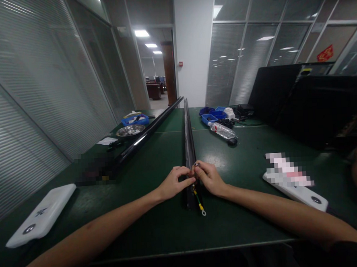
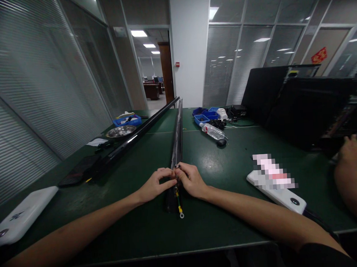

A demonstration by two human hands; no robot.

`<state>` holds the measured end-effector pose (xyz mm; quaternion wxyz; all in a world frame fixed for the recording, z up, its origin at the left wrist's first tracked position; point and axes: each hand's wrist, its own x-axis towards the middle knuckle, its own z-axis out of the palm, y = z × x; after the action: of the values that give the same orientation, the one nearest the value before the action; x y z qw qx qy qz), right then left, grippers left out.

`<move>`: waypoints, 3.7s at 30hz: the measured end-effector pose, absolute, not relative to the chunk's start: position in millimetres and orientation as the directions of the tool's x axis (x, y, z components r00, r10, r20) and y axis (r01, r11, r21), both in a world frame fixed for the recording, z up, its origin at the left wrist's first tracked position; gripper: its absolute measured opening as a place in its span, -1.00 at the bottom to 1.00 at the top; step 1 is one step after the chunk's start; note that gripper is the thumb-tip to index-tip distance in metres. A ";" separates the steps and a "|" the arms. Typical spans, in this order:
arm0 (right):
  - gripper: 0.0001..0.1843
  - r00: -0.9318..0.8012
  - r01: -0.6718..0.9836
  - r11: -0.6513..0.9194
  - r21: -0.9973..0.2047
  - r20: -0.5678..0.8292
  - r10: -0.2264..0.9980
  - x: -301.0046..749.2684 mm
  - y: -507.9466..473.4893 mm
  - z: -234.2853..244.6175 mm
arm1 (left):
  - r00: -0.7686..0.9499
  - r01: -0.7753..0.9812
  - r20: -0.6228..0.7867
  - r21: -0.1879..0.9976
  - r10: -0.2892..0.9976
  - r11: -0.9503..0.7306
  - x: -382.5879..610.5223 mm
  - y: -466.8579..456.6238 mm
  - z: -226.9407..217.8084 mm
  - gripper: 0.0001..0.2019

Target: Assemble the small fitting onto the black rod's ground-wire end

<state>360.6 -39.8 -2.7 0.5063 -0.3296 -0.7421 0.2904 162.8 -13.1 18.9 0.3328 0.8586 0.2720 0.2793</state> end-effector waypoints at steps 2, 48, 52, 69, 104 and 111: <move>-0.56 -0.279 0.193 0.615 -0.765 0.558 0.782 360.8 -39.6 -3.4 | 0.695 0.282 0.299 0.723 0.654 -0.630 162.5 -12.7 18.0 -0.75; -0.54 -0.311 0.176 0.684 -0.708 0.620 0.721 360.8 -39.4 -2.1 | 0.693 0.304 0.297 0.706 0.657 -0.639 162.5 -14.1 20.4 -0.77; -0.56 -0.310 0.178 0.693 -0.699 0.629 0.713 360.9 -40.0 -1.7 | 0.699 0.306 0.294 0.702 0.653 -0.643 162.4 -14.5 20.4 -0.78; -0.55 -0.306 0.184 0.699 -0.691 0.636 0.709 361.3 -38.8 -1.6 | 0.692 0.294 0.313 0.701 0.651 -0.649 162.8 -15.4 20.7 -0.76; -0.54 -0.321 0.214 0.713 -0.668 0.642 0.697 361.6 -41.3 1.0 | 0.701 0.282 0.308 0.708 0.643 -0.647 162.4 -14.6 20.7 -0.77; -0.50 -0.327 0.209 0.723 -0.658 0.650 0.686 361.1 -39.5 0.0 | 0.692 0.277 0.325 0.705 0.644 -0.653 164.3 -16.0 22.3 -0.77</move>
<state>361.1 -39.5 0.0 0.5040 -0.2870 -0.7796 0.2364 164.3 -16.0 22.3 0.3196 0.8626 0.2670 0.2872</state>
